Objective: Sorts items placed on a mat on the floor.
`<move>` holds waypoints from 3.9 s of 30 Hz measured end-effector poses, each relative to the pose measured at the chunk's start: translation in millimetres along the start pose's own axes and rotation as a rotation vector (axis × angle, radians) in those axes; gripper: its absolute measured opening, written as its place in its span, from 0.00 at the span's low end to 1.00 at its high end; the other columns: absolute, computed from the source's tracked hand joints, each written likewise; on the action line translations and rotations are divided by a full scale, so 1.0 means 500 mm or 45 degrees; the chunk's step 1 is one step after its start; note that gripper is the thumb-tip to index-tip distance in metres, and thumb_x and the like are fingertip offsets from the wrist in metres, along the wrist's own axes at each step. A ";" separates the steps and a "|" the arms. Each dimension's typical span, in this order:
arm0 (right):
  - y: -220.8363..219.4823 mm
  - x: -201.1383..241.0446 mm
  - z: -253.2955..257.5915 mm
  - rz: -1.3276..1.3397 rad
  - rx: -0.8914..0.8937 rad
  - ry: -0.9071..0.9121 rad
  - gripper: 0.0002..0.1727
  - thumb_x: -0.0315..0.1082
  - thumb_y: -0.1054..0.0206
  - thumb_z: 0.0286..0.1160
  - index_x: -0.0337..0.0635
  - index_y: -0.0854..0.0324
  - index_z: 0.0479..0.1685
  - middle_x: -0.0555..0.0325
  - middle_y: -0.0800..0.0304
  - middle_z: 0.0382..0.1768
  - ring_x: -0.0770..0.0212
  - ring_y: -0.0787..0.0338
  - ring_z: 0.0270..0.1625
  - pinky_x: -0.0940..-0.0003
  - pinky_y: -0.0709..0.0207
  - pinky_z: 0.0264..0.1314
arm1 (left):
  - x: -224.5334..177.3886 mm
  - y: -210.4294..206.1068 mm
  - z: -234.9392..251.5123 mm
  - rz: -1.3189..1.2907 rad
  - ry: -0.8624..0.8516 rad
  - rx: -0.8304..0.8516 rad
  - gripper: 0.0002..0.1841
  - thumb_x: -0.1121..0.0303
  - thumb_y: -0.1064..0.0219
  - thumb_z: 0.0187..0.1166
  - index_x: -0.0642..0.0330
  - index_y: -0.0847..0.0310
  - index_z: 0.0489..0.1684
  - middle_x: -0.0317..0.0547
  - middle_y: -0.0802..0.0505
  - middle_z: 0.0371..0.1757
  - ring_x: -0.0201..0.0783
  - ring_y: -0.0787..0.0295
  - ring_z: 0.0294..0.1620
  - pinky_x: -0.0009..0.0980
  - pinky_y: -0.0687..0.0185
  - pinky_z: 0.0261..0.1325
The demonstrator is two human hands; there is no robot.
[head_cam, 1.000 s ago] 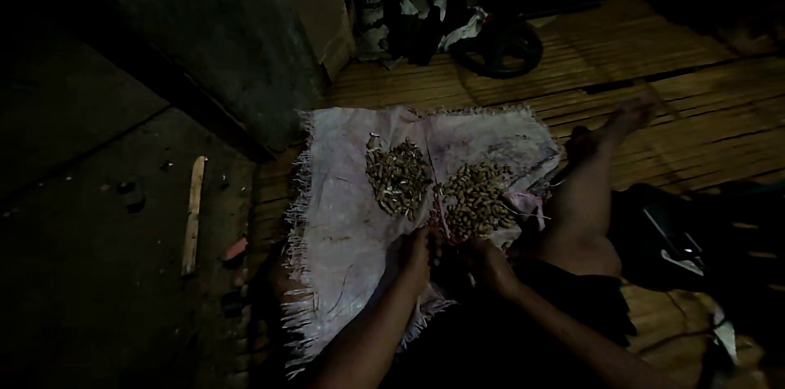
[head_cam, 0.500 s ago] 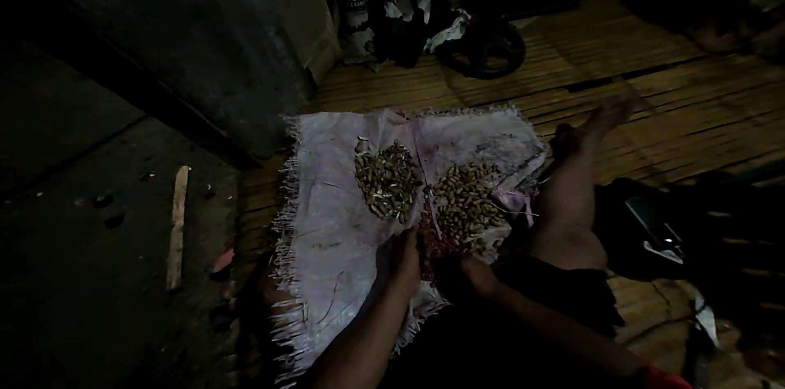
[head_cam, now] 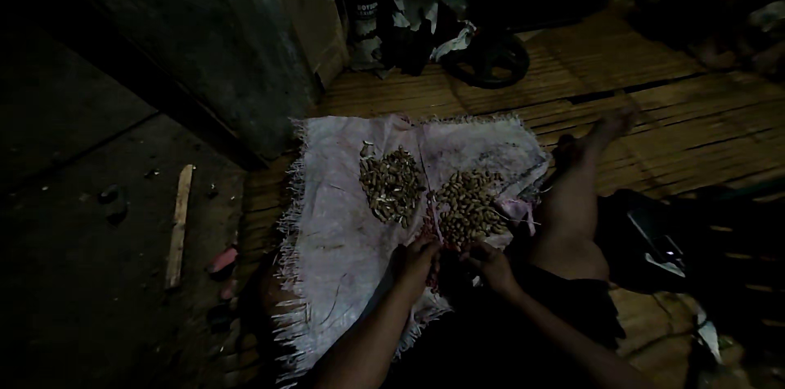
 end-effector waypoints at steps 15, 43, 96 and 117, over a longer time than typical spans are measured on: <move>0.009 0.024 -0.022 0.080 0.026 0.018 0.08 0.27 0.28 0.75 0.36 0.13 0.50 0.52 0.06 0.39 0.58 0.07 0.32 0.63 0.09 0.37 | 0.043 -0.040 0.003 0.454 0.173 0.242 0.17 0.58 0.44 0.91 0.58 0.19 0.65 0.45 0.10 0.45 0.36 0.14 0.30 0.33 0.15 0.35; -0.026 0.058 -0.056 -0.131 0.065 0.249 0.14 0.33 0.21 0.69 0.41 0.13 0.51 0.58 0.06 0.40 0.63 0.06 0.39 0.64 0.07 0.45 | -0.016 -0.059 -0.014 0.444 -0.202 0.209 0.14 0.65 0.26 0.77 0.62 0.14 0.54 0.47 0.07 0.47 0.39 0.08 0.43 0.38 0.09 0.50; 0.201 -0.012 0.038 1.057 -0.281 -0.209 0.15 0.38 0.54 0.91 0.41 0.23 0.46 0.53 0.12 0.34 0.59 0.11 0.33 0.62 0.13 0.36 | -0.056 0.036 -0.003 0.626 -0.207 -0.238 0.11 0.67 0.37 0.85 0.55 0.12 0.57 0.43 0.07 0.51 0.36 0.09 0.49 0.39 0.12 0.56; 0.011 0.029 0.005 -1.397 0.425 -0.393 0.20 0.45 0.41 0.88 0.42 0.14 0.65 0.42 0.12 0.66 0.42 0.16 0.72 0.39 0.26 0.74 | -0.050 0.036 0.014 0.490 -0.290 -0.248 0.11 0.63 0.34 0.85 0.58 0.12 0.54 0.42 0.07 0.52 0.34 0.10 0.54 0.37 0.14 0.62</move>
Point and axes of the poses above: each hand's wrist, its own z-axis towards the middle knuckle, its own y-axis out of the back of the hand, x = y × z, the point moved 10 cm from there along z, towards the middle knuckle
